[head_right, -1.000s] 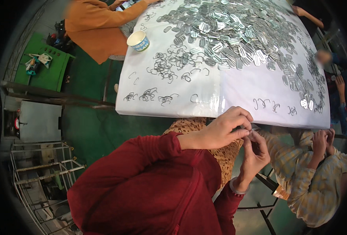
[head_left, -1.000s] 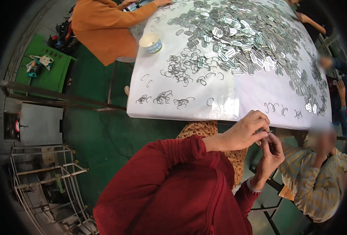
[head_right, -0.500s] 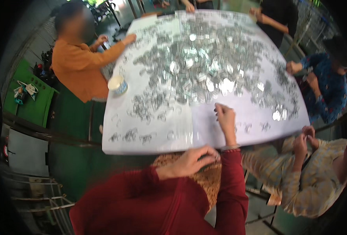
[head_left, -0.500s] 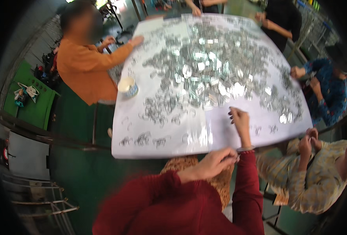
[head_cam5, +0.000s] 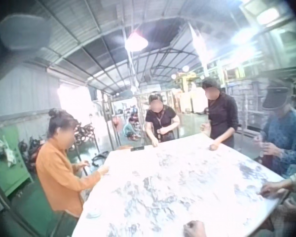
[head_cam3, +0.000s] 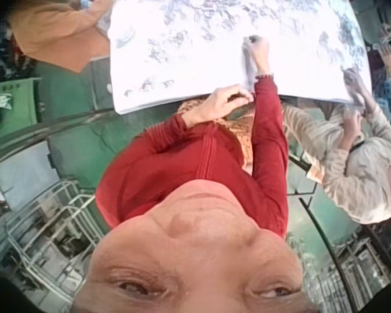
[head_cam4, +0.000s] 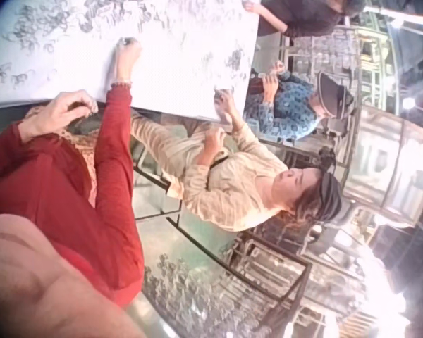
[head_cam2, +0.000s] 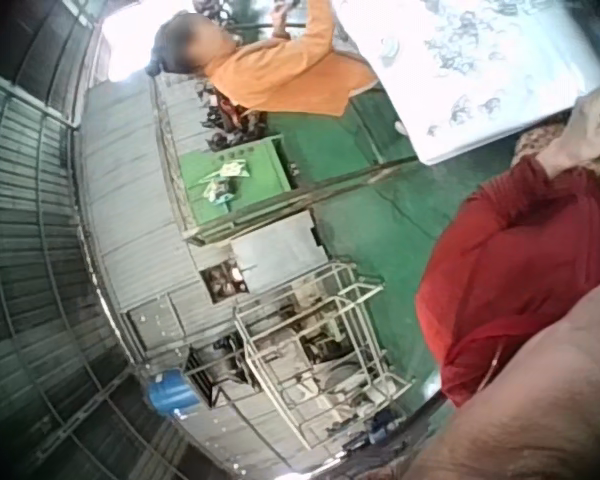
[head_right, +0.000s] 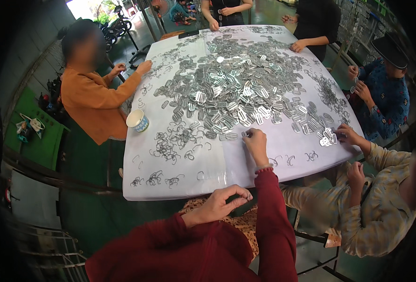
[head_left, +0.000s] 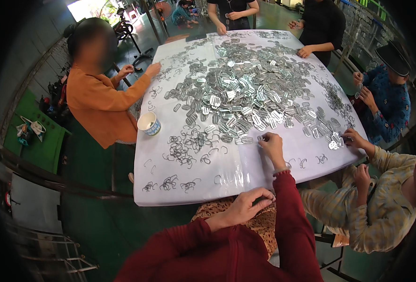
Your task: The person picks up metal buckles from a table and hangs them one at a time onto a metal rack.
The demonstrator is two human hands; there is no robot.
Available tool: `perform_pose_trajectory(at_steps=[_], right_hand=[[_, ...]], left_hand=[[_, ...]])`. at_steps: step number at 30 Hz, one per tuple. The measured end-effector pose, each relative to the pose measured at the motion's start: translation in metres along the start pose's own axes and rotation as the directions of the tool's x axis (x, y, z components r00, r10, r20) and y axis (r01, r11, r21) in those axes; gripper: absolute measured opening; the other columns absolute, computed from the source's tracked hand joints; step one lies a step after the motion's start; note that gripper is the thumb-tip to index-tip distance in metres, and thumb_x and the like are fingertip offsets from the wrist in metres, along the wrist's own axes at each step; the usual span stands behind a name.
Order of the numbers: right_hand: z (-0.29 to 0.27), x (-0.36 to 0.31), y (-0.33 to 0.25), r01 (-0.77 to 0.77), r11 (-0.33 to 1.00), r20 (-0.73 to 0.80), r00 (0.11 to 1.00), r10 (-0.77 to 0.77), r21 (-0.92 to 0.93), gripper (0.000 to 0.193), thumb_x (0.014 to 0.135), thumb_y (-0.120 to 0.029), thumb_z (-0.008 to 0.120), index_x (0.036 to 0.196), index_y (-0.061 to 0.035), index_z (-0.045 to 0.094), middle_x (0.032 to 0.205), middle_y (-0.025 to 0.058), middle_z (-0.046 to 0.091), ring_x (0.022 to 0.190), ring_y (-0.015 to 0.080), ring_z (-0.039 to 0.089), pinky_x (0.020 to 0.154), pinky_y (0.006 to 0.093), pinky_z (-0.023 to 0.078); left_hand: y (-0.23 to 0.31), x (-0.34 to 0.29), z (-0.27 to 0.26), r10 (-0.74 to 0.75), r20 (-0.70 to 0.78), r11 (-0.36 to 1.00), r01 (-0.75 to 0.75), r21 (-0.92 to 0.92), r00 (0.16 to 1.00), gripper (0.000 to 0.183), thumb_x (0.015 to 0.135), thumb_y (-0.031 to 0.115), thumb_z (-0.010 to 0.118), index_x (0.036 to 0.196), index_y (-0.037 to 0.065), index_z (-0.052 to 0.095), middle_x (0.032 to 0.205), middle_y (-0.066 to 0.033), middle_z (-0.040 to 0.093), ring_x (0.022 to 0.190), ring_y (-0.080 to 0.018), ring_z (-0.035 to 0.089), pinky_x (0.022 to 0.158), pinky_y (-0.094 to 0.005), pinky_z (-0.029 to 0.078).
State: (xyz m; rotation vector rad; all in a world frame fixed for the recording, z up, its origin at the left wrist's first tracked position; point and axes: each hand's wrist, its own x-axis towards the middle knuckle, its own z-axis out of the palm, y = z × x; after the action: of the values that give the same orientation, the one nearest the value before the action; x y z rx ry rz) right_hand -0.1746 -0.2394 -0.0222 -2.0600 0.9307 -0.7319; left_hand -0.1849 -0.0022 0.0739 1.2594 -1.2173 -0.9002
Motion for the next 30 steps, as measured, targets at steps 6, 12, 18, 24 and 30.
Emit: perform_pose_trajectory(at_steps=[6, 12, 18, 24, 30], right_hand=[[-0.085, -0.102, -0.057, -0.053, 0.922, 0.015, 0.999, 0.051, 0.384, 0.019, 0.078, 0.0, 0.063, 0.096, 0.0063, 0.065, 0.079, 0.0098, 0.064, 0.062, 0.0123, 0.056, 0.058, 0.0237, 0.045], [-0.117, -0.183, -0.104, -0.052, 0.893, -0.101, 0.989, 0.109, 0.447, 0.031, 0.079, 0.008, 0.062, 0.109, 0.0029, 0.063, 0.084, 0.0018, 0.061, 0.076, 0.0072, 0.054, 0.064, 0.0188, 0.043], [-0.108, -0.19, -0.106, 0.015, 0.909, -0.168, 0.984, 0.06, 0.417, 0.026, 0.081, 0.009, 0.06, 0.106, 0.0055, 0.062, 0.09, 0.0043, 0.061, 0.078, 0.0084, 0.057, 0.067, 0.02, 0.047], [-0.097, -0.187, -0.106, -0.072, 0.884, -0.146, 0.977, 0.156, 0.461, 0.024, 0.081, 0.008, 0.061, 0.104, 0.0068, 0.062, 0.089, 0.0058, 0.062, 0.076, 0.0087, 0.058, 0.064, 0.0202, 0.048], [-0.097, -0.19, -0.112, -0.02, 0.853, -0.157, 0.98, 0.119, 0.521, 0.023, 0.078, 0.011, 0.061, 0.102, 0.0069, 0.062, 0.086, 0.0069, 0.062, 0.07, 0.0103, 0.058, 0.06, 0.0211, 0.047]], left_hand=[[-0.011, 0.003, 0.002, -0.002, -0.058, 0.999, 0.005, 0.036, 0.998, 0.015, 0.089, 0.012, 0.06, 0.1, 0.001, 0.058, 0.092, -0.0063, 0.063, 0.087, -0.0123, 0.059, 0.08, -0.0269, 0.047], [-0.009, 0.01, 0.003, -0.009, -0.113, 1.0, 0.009, -0.002, 0.994, 0.021, 0.087, 0.009, 0.061, 0.101, 0.0, 0.049, 0.088, -0.0103, 0.061, 0.087, -0.016, 0.06, 0.079, -0.0305, 0.047], [-0.011, 0.007, 0.004, 0.056, -0.132, 0.998, -0.055, 0.012, 0.99, 0.025, 0.087, 0.011, 0.061, 0.1, 0.001, 0.043, 0.091, -0.0143, 0.06, 0.094, -0.0264, 0.063, 0.082, -0.0359, 0.048], [-0.009, -0.004, -0.006, 0.013, -0.122, 1.0, -0.012, 0.007, 0.992, 0.028, 0.086, 0.013, 0.062, 0.101, 0.002, 0.041, 0.091, -0.0141, 0.06, 0.095, -0.0282, 0.063, 0.081, -0.0364, 0.047], [-0.016, -0.004, -0.007, -0.009, -0.105, 1.0, 0.009, -0.007, 0.994, 0.03, 0.085, 0.013, 0.064, 0.1, 0.001, 0.041, 0.091, -0.0147, 0.061, 0.093, -0.0285, 0.063, 0.08, -0.0363, 0.047]])
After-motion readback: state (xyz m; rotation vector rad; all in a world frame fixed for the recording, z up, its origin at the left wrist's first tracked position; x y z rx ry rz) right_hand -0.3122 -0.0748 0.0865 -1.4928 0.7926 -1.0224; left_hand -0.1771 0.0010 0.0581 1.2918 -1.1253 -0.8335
